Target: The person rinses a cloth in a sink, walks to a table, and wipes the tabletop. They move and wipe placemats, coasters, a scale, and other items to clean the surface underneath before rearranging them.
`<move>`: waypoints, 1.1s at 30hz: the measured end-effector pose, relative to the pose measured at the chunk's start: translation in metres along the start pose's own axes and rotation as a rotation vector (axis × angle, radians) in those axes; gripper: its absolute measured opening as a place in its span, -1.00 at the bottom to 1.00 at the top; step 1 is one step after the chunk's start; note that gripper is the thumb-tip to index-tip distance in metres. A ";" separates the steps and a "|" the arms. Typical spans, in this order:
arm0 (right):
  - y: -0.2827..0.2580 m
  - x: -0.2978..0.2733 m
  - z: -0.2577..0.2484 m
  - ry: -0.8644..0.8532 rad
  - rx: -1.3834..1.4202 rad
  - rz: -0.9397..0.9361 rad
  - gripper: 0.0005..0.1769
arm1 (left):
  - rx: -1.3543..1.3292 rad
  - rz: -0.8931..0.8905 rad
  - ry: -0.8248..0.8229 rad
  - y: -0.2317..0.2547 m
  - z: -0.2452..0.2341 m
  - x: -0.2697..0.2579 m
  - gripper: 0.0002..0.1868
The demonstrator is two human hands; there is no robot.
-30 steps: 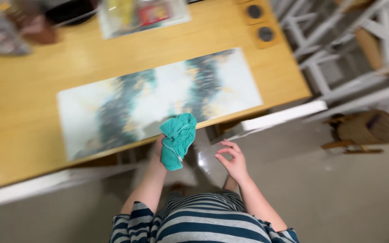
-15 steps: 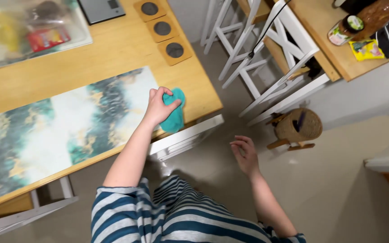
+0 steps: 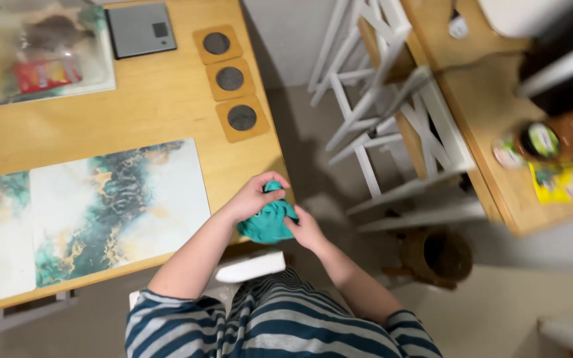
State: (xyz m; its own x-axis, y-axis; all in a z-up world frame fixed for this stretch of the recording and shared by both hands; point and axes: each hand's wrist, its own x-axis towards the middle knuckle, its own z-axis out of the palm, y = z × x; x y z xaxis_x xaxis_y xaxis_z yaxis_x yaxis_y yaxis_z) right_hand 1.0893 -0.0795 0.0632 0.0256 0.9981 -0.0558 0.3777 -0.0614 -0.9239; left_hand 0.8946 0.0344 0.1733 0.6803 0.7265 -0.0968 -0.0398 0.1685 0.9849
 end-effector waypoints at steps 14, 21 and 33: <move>0.083 0.253 -0.071 -0.317 0.263 0.166 -0.71 | -0.398 -0.193 0.402 -0.196 -0.101 0.090 -0.42; 0.084 0.367 -0.068 -0.373 -0.450 -0.612 -0.70 | 0.181 -0.306 1.386 -0.107 -0.132 0.176 -0.42; 0.090 0.456 -0.026 -0.688 -0.880 -0.482 0.08 | 1.365 -0.355 1.037 -0.153 -0.183 0.257 -0.73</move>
State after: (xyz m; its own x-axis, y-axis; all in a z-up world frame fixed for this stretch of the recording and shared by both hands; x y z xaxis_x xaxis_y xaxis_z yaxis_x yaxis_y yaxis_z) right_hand 1.1590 0.3702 -0.0359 -0.6859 0.6955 -0.2140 0.7189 0.6020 -0.3475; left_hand 0.9415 0.3169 -0.0290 -0.2110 0.9613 0.1771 0.9545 0.1636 0.2492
